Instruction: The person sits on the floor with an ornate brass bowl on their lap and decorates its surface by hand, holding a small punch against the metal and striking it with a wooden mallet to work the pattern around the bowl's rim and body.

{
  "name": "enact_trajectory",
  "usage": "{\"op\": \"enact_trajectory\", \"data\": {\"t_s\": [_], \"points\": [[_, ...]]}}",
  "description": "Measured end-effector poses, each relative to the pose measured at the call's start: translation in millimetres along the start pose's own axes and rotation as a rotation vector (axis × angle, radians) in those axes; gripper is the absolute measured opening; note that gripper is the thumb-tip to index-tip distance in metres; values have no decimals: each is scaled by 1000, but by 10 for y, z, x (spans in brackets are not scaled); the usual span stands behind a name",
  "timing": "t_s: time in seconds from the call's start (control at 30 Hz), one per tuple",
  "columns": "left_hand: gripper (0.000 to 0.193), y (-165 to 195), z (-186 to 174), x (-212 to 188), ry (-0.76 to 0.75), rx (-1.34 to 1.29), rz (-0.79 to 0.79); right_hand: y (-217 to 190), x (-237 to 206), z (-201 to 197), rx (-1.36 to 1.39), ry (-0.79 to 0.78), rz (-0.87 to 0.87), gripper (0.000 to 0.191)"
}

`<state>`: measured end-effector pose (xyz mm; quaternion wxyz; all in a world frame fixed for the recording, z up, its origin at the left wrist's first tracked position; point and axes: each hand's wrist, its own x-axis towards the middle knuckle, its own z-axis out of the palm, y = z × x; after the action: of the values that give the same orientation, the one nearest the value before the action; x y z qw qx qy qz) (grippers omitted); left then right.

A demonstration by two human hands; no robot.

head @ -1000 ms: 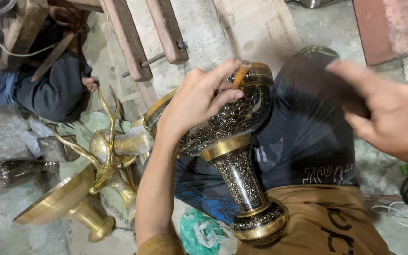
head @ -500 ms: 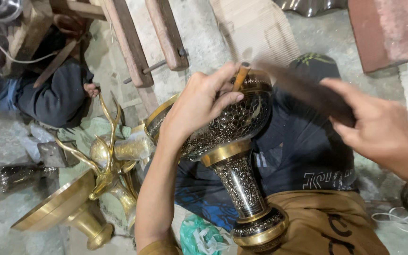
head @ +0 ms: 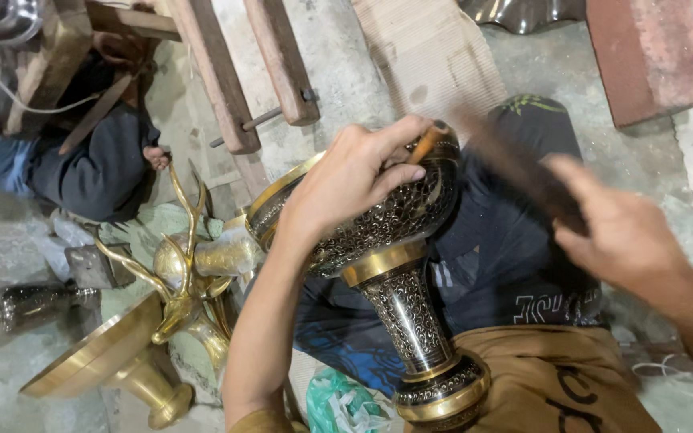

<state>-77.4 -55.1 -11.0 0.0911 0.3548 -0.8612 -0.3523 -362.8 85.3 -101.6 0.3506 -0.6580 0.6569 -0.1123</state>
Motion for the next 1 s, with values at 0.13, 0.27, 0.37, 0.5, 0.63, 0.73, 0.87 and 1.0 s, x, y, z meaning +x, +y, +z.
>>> {"op": "enact_trajectory", "data": {"t_s": [0.13,0.27,0.37,0.5,0.63,0.73,0.87,1.0], "points": [[44,-108,-38,159,-197,-75,92,1,-165,378,178,136,-6,87],[43,-162,-68,218,-249,-55,144,5,-253,578,82,60,45,92],[44,-145,-56,232,-247,-38,157,14,-309,607,152,139,-6,89],[47,-116,-57,236,-230,-29,157,-1,-344,556,630,348,-91,63],[45,-106,-73,249,-254,-23,143,20,-356,427,124,377,-73,71],[42,-100,-82,263,-288,-42,136,17,-341,404,444,280,46,57],[36,-93,-89,270,-294,-20,117,2,-331,421,362,304,-7,65],[38,-93,-82,291,-293,-26,124,-3,-337,414,408,303,-75,64]]}}
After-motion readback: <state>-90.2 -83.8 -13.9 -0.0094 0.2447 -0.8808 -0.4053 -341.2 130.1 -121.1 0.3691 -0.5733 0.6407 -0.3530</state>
